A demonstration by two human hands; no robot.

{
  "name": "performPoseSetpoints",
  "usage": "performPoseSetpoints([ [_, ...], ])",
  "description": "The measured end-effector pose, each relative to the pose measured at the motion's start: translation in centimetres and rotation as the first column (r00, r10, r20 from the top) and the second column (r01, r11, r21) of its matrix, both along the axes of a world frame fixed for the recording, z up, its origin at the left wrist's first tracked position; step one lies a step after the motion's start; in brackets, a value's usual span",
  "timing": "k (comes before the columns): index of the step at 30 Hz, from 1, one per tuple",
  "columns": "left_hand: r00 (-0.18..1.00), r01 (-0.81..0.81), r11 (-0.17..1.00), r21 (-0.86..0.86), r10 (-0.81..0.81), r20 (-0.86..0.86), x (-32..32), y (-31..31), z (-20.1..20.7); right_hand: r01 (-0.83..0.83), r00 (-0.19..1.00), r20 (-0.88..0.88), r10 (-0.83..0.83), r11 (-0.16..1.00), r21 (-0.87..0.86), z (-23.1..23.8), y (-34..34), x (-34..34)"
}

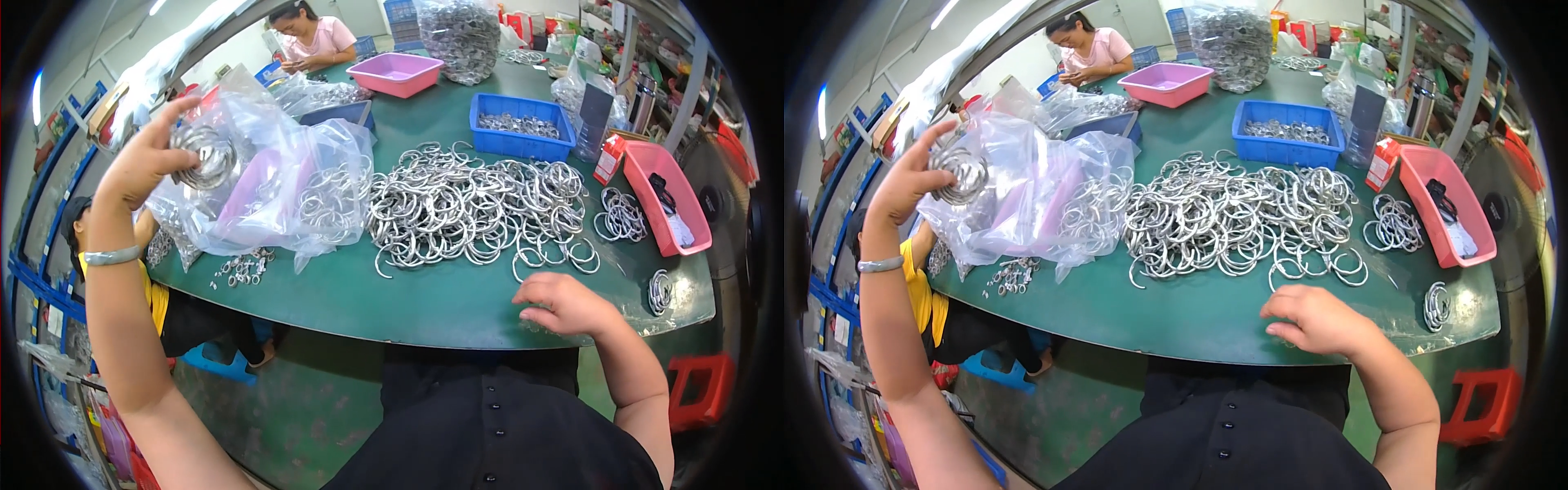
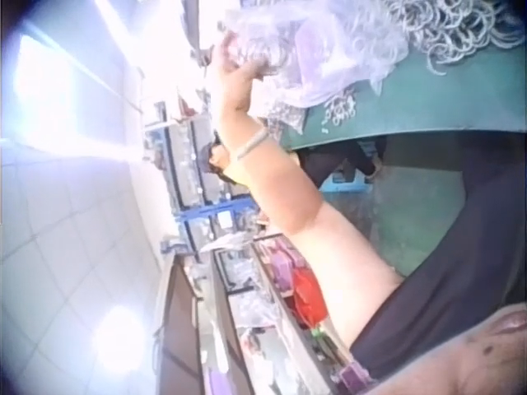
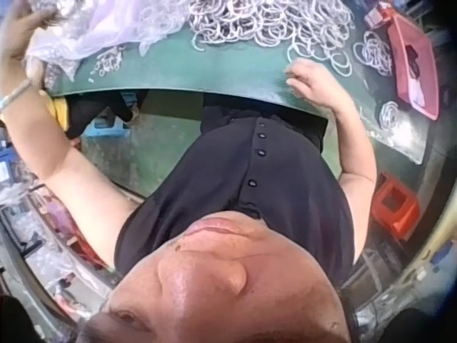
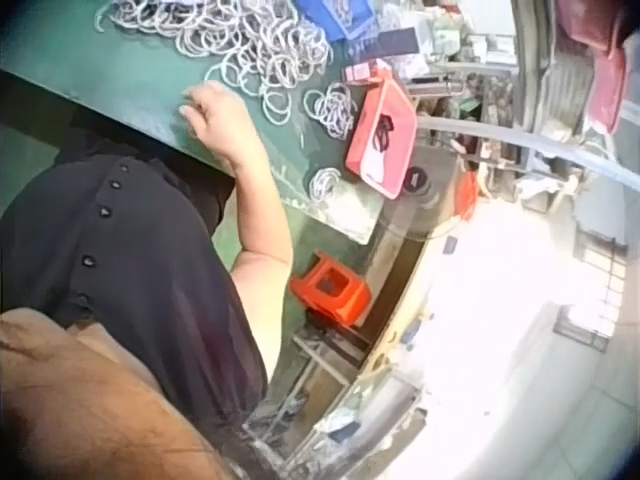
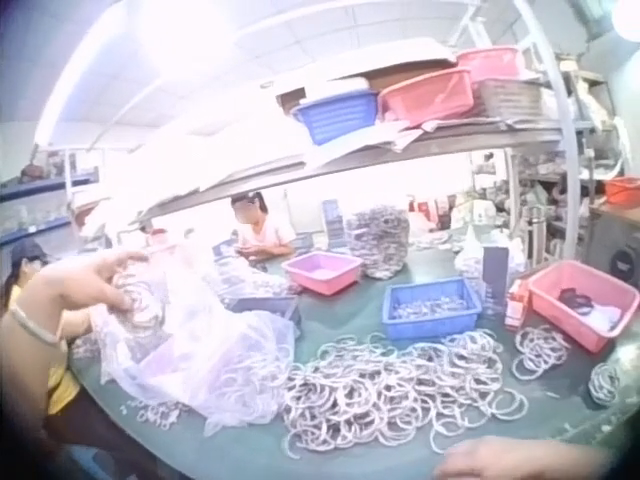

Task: The person picks up metal rings from a plastic bag and sorts them onto a table, eventually picking up two rings to compare them.

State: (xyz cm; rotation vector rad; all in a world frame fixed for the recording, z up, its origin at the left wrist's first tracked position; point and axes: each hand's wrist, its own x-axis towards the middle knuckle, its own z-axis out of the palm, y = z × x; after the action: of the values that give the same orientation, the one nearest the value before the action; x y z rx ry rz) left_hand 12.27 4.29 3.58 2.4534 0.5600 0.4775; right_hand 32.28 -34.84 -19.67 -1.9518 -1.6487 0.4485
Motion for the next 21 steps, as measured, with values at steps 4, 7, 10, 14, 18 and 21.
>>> performPoseSetpoints([
  [4, 0.969, 0.008, 0.99, -0.143, 0.027, 0.244, -5.0, -1.6, 1.7, -0.211, 0.95, 0.28, 0.136, 0.942, 0.26, 6.9, 5.1, -0.6],
  [7, 0.973, -0.008, 0.991, -0.135, 0.039, 0.228, -10.1, -2.1, 1.7, -0.349, 0.889, 0.444, 0.113, 0.795, 0.496, 13.8, 11.1, -3.3],
  [10, 0.956, -0.037, 0.967, -0.254, 0.109, 0.274, -14.2, -3.2, -1.9, -0.542, 0.771, 0.622, 0.134, 0.652, 0.531, 18.6, 19.0, -7.5],
  [14, 0.924, -0.01, 0.784, -0.621, 0.245, 0.294, -15.4, -3.8, -10.1, -0.391, 0.564, 0.8, 0.205, 0.919, 0.04, 20.0, 30.1, -12.5],
  [18, 0.91, 0.18, 0.42, -0.89, 0.272, 0.313, -13.9, -3.6, -18.9, -0.121, 0.412, 0.78, 0.471, 0.876, -0.466, 16.6, 37.9, -12.2],
  [21, 0.852, 0.436, 0.074, -0.897, 0.287, 0.438, -10.0, -4.1, -24.4, -0.081, 0.447, 0.719, 0.532, 0.825, -0.559, 12.1, 40.9, -9.5],
])
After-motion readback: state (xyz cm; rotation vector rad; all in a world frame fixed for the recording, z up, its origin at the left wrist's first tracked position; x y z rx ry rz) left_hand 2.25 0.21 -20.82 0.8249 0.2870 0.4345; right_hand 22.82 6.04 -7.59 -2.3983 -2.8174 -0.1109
